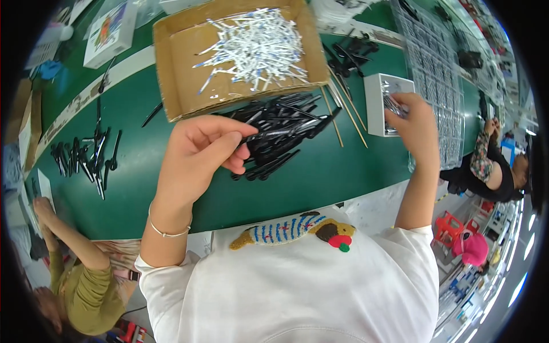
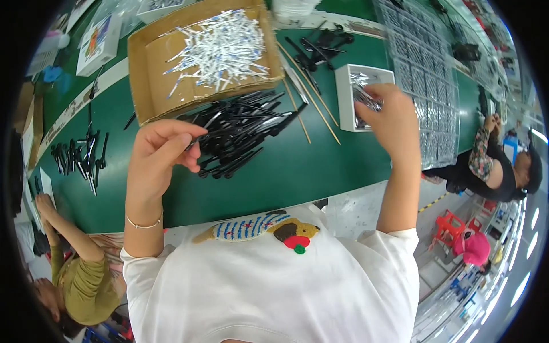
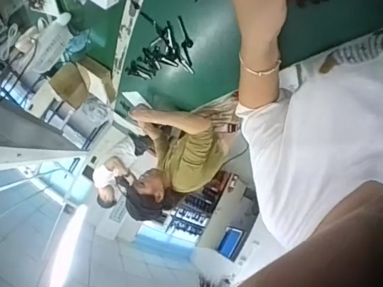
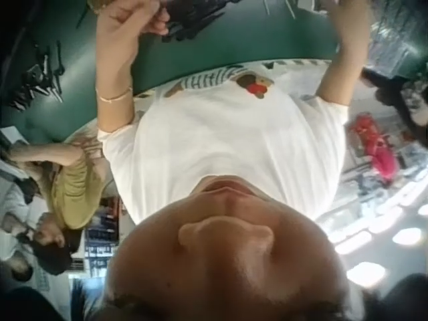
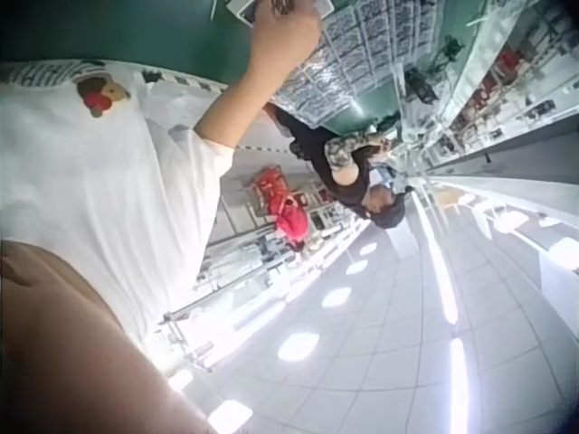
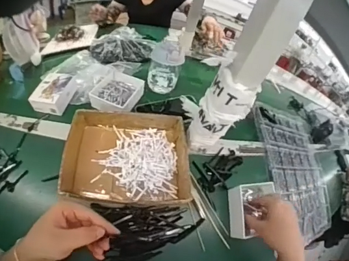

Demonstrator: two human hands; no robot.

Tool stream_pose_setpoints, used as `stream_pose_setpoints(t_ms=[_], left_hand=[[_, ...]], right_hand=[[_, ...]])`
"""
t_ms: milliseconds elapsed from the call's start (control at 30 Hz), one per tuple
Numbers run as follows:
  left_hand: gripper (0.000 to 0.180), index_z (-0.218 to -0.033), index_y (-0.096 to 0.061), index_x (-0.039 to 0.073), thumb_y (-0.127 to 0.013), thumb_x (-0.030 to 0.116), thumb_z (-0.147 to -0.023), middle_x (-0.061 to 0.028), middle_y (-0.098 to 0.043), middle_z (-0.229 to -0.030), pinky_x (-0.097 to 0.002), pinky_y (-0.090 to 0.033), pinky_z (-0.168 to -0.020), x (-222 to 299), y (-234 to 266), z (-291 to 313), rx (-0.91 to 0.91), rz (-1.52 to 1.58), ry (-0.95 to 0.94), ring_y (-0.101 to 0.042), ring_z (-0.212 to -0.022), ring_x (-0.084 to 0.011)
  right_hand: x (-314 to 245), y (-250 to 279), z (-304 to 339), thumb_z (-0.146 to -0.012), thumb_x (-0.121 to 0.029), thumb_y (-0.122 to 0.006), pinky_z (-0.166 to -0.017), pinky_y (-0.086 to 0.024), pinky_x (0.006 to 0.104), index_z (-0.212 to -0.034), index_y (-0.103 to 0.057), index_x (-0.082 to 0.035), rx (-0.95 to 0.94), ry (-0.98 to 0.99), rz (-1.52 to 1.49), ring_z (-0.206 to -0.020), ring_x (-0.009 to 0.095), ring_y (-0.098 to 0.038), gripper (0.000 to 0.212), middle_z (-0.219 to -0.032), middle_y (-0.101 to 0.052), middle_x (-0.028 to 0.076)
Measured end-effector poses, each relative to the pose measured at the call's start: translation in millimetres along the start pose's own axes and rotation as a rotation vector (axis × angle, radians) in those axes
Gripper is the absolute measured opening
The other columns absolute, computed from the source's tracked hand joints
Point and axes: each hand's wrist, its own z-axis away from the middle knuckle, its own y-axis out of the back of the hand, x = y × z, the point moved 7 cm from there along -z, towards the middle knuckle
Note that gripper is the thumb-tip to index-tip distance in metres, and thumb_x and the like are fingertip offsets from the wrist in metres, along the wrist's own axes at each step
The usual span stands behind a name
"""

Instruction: The person assembles small black plastic components by inserting white tips into them using tweezers.

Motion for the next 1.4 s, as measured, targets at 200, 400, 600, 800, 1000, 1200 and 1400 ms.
stream_pose_setpoints(t_ms=[200,400,600,800,1000,1200,1400], left_hand=[[0.016,-0.099,-0.066,-0.004,-0.058,0.005,-0.087,-0.0081,-0.066,-0.077,-0.0218,-0.054,-0.06,-8.7,-20.7,-1.7,-0.139,0.024,0.145,-0.064,-0.064,-0.0109],[0.017,-0.097,-0.063,-0.008,-0.06,0.001,-0.082,-0.0136,-0.065,-0.077,-0.0264,-0.058,-0.057,-10.0,-31.1,1.2,-0.293,0.034,0.097,-0.067,-0.062,-0.0188],[0.016,-0.097,-0.064,-0.006,-0.057,0.003,-0.085,-0.0123,-0.066,-0.076,-0.0256,-0.057,-0.055,-9.6,-19.8,-1.7,-0.118,0.294,0.088,-0.066,-0.06,-0.0163],[0.018,-0.098,-0.063,-0.006,-0.055,0.005,-0.086,-0.0114,-0.066,-0.076,-0.0253,-0.056,-0.054,3.7,-11.7,-0.9,0.051,0.3,-0.047,-0.065,-0.057,-0.016],[0.027,-0.111,-0.058,-0.003,-0.057,0.011,-0.089,-0.015,-0.066,-0.093,-0.03,-0.058,-0.07,5.8,-9.2,1.0,0.02,0.603,-0.114,-0.068,-0.079,-0.0219],[0.028,-0.113,-0.057,-0.003,-0.058,0.009,-0.088,-0.0151,-0.066,-0.094,-0.031,-0.058,-0.073,3.6,-6.4,1.6,0.027,0.711,-0.12,-0.068,-0.083,-0.023],[0.028,-0.115,-0.056,-0.003,-0.053,0.009,-0.09,-0.0138,-0.066,-0.092,-0.0283,-0.058,-0.074,11.0,-1.9,7.2,0.134,0.433,-0.176,-0.068,-0.081,-0.02]], right_hand=[[11.4,-9.1,1.4,-0.071,-0.01,-0.068,-0.069,-0.049,0.0375,-0.08,-0.064,0.002,-0.016,-0.152,0.014,-0.074,0.033,-0.063,0.017,-0.08,-0.065,0.017],[20.7,6.9,6.0,-0.075,-0.007,-0.065,-0.059,-0.045,0.0289,-0.079,-0.063,0.003,0.114,-0.128,-0.112,-0.062,0.02,-0.059,0.011,-0.072,-0.063,0.013],[-20.2,0.2,4.5,-0.081,-0.004,-0.059,-0.039,-0.019,0.0188,-0.088,-0.058,-0.002,-0.033,-0.15,-1.362,-0.041,0.0,-0.026,0.008,-0.067,-0.064,0.01],[-107.2,-29.7,3.7,-0.08,-0.002,-0.063,-0.043,-0.03,0.0168,-0.087,-0.062,0.0,-0.326,-0.018,-1.605,-0.059,0.004,-0.057,0.008,-0.073,-0.066,0.007],[-149.3,-41.7,2.5,-0.077,0.005,-0.066,-0.049,-0.036,0.0194,-0.088,-0.065,0.001,-0.199,0.237,-1.42,-0.059,0.004,-0.051,0.011,-0.081,-0.066,0.004],[-190.2,-22.9,11.2,-0.066,0.007,-0.068,-0.054,-0.048,0.026,-0.083,-0.068,-0.002,0.167,0.718,-0.776,-0.063,0.02,-0.061,0.019,-0.071,-0.063,0.008],[-190.0,-28.7,14.0,-0.068,0.005,-0.069,-0.051,-0.048,0.0252,-0.083,-0.068,-0.002,0.089,0.629,-0.709,-0.06,0.02,-0.061,0.017,-0.072,-0.064,0.008]])
